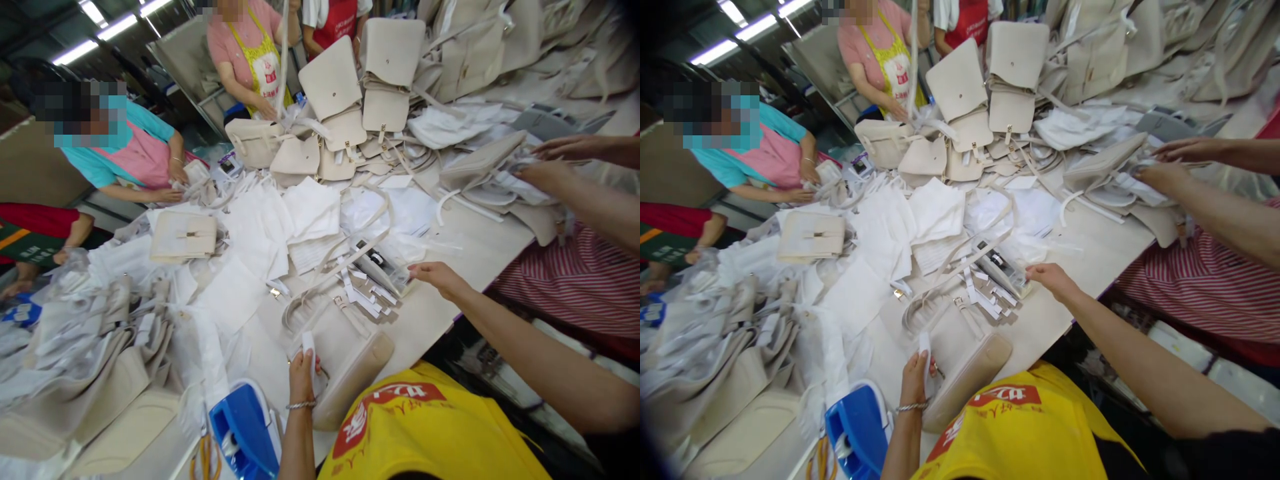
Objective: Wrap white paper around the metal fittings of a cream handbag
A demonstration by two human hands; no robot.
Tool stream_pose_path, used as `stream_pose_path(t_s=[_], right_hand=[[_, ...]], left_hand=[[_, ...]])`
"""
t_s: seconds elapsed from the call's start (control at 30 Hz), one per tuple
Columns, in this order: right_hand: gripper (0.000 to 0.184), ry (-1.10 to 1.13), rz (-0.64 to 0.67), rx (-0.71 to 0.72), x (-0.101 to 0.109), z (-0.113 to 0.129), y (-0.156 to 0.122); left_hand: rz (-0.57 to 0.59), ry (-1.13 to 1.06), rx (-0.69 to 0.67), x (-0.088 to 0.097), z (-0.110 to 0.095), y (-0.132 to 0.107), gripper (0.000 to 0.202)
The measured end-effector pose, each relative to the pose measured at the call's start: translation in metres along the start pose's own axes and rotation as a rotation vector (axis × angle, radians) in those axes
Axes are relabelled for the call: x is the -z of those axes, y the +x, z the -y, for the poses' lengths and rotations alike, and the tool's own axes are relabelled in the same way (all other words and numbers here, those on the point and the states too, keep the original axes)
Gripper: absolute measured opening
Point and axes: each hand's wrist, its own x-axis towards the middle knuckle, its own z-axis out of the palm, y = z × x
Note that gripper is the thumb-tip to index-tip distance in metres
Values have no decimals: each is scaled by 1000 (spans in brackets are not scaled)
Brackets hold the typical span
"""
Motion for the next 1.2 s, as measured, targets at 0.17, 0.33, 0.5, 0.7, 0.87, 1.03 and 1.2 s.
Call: stream_pose_path(t_s=[0.17,0.33,0.5,0.7,0.87,1.03,1.2], right_hand=[[24,-10,-18,-120,16,-31,-28],[33,-6,8,-109,5,-63,-17],[25,-454,-138,152,8,-82,-7],[16,-475,-67,111,-5,-58,-37],[25,-298,614,216,-112,34,-86],[24,-343,702,327,-205,59,-103],[27,-442,584,336,-236,36,-96]], left_hand=[[14,-29,10,0,3,5,35],[32,-40,19,-2,1,6,34],[36,-74,13,-2,-5,-2,32],[59,-41,-38,1,-5,-3,30],[27,73,-95,-2,-7,-8,27],[1,140,-160,-1,-12,-17,25],[-36,211,-257,0,-18,-25,21]])
